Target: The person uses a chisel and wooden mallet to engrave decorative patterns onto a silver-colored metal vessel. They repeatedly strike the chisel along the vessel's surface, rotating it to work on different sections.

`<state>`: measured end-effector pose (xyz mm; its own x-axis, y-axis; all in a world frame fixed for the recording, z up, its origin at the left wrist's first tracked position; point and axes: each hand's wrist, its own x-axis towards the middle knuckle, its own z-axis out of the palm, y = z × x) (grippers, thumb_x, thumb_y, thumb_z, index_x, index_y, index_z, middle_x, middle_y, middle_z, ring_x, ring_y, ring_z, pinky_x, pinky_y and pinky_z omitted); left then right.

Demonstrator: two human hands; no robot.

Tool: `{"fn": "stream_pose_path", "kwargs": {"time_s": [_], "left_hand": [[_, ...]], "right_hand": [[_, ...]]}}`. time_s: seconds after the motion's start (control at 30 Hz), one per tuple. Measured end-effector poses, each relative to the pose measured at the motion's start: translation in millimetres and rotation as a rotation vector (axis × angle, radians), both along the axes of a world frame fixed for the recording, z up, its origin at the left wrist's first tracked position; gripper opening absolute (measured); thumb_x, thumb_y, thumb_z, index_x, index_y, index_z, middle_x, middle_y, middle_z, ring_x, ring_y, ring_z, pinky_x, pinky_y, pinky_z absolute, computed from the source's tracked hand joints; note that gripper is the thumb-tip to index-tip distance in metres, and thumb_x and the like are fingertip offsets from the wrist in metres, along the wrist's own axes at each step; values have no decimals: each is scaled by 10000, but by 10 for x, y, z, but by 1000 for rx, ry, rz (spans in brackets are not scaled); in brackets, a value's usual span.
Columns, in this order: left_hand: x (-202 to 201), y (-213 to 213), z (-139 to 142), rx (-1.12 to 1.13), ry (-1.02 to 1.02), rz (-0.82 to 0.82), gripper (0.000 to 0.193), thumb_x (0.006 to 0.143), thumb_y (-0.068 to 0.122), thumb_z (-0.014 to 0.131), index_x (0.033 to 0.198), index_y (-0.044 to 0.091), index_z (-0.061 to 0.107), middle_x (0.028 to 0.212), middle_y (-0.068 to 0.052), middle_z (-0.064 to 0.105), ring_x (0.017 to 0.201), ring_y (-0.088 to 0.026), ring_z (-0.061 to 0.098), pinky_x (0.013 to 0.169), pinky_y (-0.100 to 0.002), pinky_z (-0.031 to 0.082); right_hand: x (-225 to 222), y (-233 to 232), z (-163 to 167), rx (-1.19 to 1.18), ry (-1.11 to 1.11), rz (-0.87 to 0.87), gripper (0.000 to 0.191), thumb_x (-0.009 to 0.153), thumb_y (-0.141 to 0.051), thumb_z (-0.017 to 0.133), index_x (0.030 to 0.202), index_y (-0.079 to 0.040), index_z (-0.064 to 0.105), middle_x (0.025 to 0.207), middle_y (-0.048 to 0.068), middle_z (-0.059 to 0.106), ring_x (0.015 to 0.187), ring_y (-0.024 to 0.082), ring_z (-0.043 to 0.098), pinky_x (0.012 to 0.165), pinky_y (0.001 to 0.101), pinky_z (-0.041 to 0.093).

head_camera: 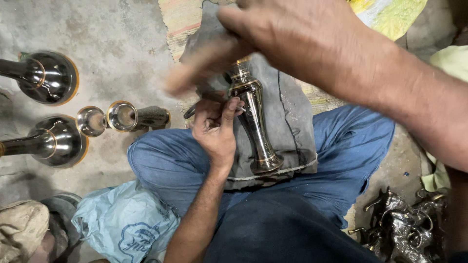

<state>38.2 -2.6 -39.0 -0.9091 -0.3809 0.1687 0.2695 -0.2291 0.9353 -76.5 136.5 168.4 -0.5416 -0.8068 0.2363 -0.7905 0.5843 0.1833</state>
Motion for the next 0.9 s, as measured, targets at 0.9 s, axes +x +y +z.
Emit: {"fn": "stream_pose_path", "kwargs": {"time_s": [0.9], "left_hand": [[35, 76, 155, 31, -38, 42, 260, 1012, 47, 717, 1230, -3, 583, 1016, -99, 734, 925, -150, 749, 817, -298, 665]], "right_hand": [[55, 146, -1081, -81, -709, -421, 632, 915, -555, 672, 1327, -104, 512, 829, 157, 697, 676, 279, 697, 548, 422, 562]]}}
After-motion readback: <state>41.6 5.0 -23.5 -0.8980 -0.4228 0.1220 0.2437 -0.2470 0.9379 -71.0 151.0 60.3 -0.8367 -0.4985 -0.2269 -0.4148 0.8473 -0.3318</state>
